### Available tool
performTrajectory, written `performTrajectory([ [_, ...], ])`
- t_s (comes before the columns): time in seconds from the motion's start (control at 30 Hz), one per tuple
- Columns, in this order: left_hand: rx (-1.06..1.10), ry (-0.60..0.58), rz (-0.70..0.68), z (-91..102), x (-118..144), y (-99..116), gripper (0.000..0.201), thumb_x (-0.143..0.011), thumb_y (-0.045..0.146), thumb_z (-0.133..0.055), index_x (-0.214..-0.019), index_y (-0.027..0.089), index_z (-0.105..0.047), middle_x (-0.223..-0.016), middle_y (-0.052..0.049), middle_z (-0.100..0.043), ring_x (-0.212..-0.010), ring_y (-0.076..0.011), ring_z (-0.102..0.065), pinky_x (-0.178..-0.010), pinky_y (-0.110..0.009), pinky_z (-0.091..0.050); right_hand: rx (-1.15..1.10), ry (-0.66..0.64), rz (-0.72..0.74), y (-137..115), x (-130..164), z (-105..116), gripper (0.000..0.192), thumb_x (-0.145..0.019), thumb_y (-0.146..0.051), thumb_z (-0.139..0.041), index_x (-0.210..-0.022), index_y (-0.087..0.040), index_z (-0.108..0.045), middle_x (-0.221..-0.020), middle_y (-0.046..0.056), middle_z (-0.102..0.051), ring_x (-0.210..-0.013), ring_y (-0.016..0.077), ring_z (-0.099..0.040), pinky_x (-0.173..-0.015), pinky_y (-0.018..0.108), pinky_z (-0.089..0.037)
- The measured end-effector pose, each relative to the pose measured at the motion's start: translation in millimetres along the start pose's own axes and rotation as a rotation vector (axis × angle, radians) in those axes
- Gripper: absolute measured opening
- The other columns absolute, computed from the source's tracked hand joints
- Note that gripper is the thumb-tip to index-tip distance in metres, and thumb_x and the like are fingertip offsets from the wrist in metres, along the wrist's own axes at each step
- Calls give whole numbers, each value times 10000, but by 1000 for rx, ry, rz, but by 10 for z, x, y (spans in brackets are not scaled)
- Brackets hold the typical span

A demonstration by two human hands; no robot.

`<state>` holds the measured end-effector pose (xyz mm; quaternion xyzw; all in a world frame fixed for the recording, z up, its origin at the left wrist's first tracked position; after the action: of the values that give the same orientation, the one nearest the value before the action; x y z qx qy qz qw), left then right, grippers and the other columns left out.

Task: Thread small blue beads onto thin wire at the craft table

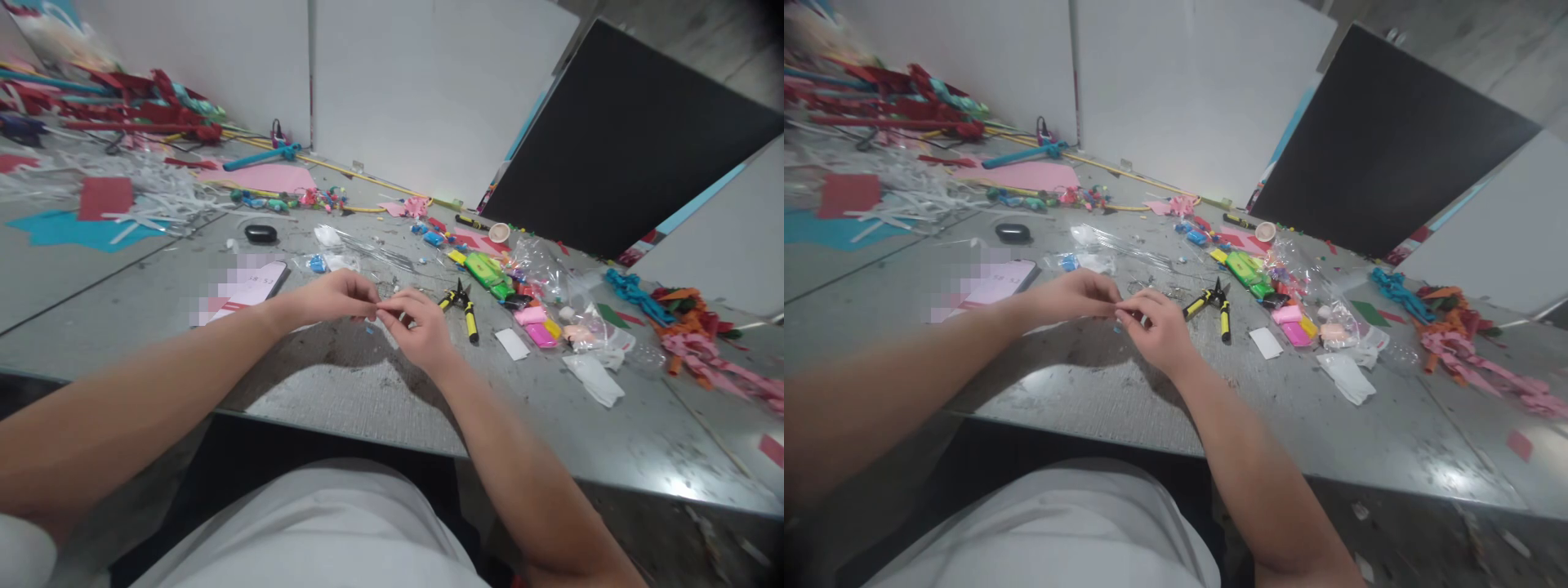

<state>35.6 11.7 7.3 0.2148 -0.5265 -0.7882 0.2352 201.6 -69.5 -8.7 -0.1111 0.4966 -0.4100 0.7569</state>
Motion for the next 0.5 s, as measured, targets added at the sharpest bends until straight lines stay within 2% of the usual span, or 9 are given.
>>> performTrajectory([
  [0.1,-3,-5,28,-2,6,-3,83,-776,217,-771,-732,153,-742,-601,-5,-662,-548,-101,-572,-528,-212,-404,-6,-21,-24,33,2,-14,120,-947,-296,-656,-898,-228,-742,-866,42,-714,-814,167,-645,-638,281,-514],
  [0.2,-20,2,49,2,12,-22,82,-758,226,-792,-753,158,-746,-617,-3,-672,-558,-108,-578,-539,-221,-416,-50,-36,-120,108,8,-32,96,-916,-316,-698,-899,-230,-739,-837,25,-722,-775,161,-648,-668,295,-513],
  [0.33,-73,-5,35,1,4,-68,114,-751,260,-807,-786,165,-754,-651,-6,-693,-569,-119,-589,-546,-236,-425,-206,-74,-346,212,16,-53,185,-833,-390,-784,-844,-222,-708,-778,4,-719,-706,149,-649,-665,302,-513],
  [0.5,-82,-53,-48,-42,-11,-91,166,-782,308,-811,-795,158,-739,-641,-5,-688,-563,-116,-591,-533,-236,-417,-496,-164,-674,255,41,-91,433,-623,-487,-921,-822,-209,-655,-705,-28,-689,-583,117,-612,-527,251,-468],
])
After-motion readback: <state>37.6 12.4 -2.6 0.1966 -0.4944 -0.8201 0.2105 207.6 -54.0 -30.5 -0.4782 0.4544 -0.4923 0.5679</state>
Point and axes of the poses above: each hand's wrist, its own x-axis away from the middle knuckle, its own z-axis out of the back of the hand, y = z × x, the point moved 3 cm from there along -x, towards the middle knuckle
